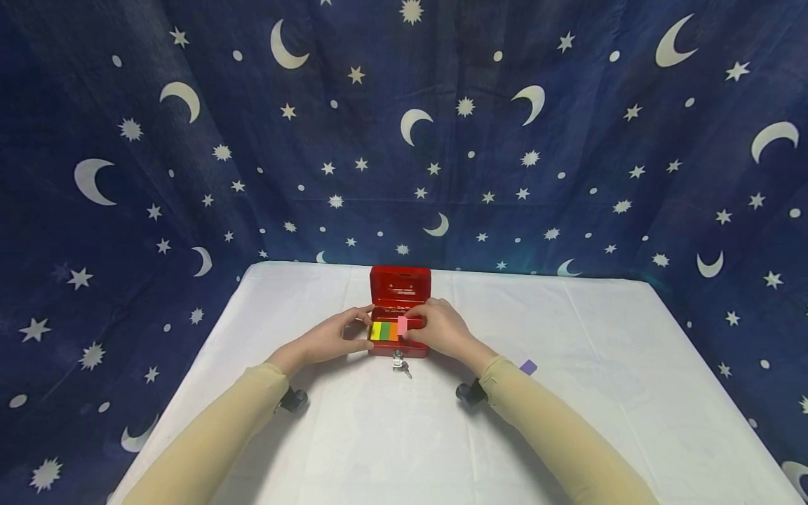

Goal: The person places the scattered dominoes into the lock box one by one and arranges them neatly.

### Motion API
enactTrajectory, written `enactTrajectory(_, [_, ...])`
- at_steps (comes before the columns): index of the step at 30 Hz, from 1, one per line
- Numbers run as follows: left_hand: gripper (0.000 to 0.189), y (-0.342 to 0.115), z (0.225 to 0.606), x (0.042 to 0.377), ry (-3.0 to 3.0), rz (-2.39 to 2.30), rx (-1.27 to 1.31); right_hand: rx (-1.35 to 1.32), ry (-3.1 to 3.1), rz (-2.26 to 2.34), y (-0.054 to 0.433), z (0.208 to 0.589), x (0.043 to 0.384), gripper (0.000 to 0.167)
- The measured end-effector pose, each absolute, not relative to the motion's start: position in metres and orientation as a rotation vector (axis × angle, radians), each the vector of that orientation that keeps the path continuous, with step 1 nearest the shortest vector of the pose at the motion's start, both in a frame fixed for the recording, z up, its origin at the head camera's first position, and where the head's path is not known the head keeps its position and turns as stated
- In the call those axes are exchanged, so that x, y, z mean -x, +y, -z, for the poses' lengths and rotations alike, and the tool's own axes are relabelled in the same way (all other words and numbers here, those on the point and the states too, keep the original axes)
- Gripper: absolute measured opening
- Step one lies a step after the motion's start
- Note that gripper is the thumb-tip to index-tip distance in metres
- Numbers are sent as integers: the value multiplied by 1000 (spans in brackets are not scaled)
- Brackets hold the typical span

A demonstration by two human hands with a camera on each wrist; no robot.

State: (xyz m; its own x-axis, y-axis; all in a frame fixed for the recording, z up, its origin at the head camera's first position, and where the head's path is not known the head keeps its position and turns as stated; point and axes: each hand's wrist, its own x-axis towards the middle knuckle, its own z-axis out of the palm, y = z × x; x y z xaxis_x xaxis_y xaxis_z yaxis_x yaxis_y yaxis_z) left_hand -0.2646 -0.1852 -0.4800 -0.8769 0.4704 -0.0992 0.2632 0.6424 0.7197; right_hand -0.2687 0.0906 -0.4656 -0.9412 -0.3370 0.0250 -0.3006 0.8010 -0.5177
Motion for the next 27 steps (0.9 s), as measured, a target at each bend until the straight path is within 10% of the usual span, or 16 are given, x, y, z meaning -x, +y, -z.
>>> enactTrajectory(27, [47,-185,481,265,2577,-1081,-572,572,2970,567,81,468,271,40])
